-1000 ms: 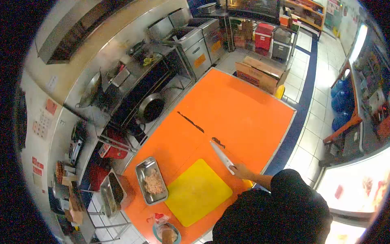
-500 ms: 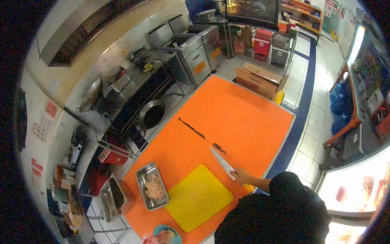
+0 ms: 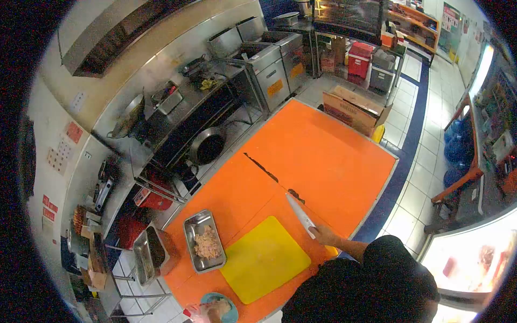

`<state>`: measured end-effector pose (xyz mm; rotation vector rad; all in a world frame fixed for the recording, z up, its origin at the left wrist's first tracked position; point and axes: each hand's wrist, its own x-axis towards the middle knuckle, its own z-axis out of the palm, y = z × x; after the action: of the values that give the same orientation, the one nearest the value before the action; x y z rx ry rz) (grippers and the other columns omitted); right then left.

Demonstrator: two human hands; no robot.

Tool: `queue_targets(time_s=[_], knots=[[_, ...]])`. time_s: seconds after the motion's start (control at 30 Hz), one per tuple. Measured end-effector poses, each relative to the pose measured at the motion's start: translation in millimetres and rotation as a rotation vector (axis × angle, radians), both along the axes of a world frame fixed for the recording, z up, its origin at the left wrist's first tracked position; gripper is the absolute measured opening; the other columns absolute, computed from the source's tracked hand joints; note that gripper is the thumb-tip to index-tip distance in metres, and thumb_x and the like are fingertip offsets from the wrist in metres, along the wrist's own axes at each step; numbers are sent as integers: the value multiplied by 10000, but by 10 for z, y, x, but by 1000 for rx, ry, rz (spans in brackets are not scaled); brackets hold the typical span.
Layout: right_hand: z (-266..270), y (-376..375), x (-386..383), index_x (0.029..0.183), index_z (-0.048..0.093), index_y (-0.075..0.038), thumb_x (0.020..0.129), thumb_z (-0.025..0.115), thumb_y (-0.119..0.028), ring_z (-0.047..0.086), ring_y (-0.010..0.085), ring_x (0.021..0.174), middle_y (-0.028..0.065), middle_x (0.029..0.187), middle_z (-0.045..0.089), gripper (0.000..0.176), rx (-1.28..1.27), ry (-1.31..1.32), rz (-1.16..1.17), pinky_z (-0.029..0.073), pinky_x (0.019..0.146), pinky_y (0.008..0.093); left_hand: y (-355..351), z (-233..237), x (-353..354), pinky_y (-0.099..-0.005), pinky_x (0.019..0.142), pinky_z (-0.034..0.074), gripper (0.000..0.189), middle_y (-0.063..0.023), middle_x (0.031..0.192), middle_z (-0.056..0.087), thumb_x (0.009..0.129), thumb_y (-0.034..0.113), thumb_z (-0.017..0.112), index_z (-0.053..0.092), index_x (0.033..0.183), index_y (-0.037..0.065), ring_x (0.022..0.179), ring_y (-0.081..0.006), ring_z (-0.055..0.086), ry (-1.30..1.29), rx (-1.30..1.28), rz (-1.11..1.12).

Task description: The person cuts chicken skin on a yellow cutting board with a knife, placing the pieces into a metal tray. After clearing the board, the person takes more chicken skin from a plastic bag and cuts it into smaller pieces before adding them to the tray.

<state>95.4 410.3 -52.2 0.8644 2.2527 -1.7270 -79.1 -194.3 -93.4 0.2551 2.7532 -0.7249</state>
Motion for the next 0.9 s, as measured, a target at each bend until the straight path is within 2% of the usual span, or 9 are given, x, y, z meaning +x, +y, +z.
queue_targets(time_s=[0.13,0.2,0.23,0.27,0.43,0.6,0.67,0.77,0.9], knots=[[-368,10,62,886,652,29,1058,520,-402,635,251,492,119,589,609,482,154,80,31,536,491,405,-333,-47,125,-655,802,554,337,-137,953,751,936,371,543,765,1018,132,1005,-369,716,-10,-5,-96],[-657,-10,56,889,651,16,1050,536,-391,612,242,487,105,574,591,453,271,235,49,512,489,409,-812,-300,177,-667,797,553,335,-137,945,750,938,366,538,765,1013,132,1002,-373,716,-41,-6,-286],[-381,-52,31,884,647,13,1044,550,-385,604,237,483,95,573,584,440,160,135,5,501,479,407,-1052,-454,224,-673,794,553,334,-137,942,750,939,364,536,765,1010,132,1000,-375,716,-46,5,-389],[-12,-50,-9,879,643,10,1038,563,-379,596,231,480,85,571,577,428,65,30,-44,490,469,405,-963,-250,277,-633,764,555,302,-137,931,748,934,324,537,756,977,122,975,-363,720,-157,-139,-485],[-566,28,6,828,617,2,1056,547,-366,550,193,423,63,524,520,439,164,160,23,447,405,369,-96,1154,211,-432,614,566,204,-140,879,740,911,125,541,711,812,72,852,-302,740,-459,-594,-1061],[-337,-11,14,786,601,4,1057,543,-428,556,189,465,31,549,527,514,83,105,30,382,441,398,-458,1040,198,-464,630,581,175,-165,818,737,850,190,624,705,784,49,793,-315,743,-329,-275,-1039],[-225,-75,-2,813,599,-13,1062,537,-423,534,165,442,21,548,517,483,-168,39,-130,392,408,355,-411,1227,167,-472,634,585,182,-171,803,736,835,206,645,703,777,43,779,-319,744,-292,-198,-1011],[-170,-90,-39,812,578,-54,1088,508,-379,465,142,350,5,493,457,432,-143,137,-68,370,337,314,-91,1763,126,-480,655,582,300,-173,795,733,892,286,586,701,763,42,753,-346,739,-660,-173,-664],[-323,-73,-26,820,576,-46,1096,489,-377,458,138,346,8,501,471,440,-112,160,-71,368,333,305,-250,1520,302,-485,667,584,299,-172,810,739,898,280,576,714,783,41,768,-353,738,-492,-294,-830]])
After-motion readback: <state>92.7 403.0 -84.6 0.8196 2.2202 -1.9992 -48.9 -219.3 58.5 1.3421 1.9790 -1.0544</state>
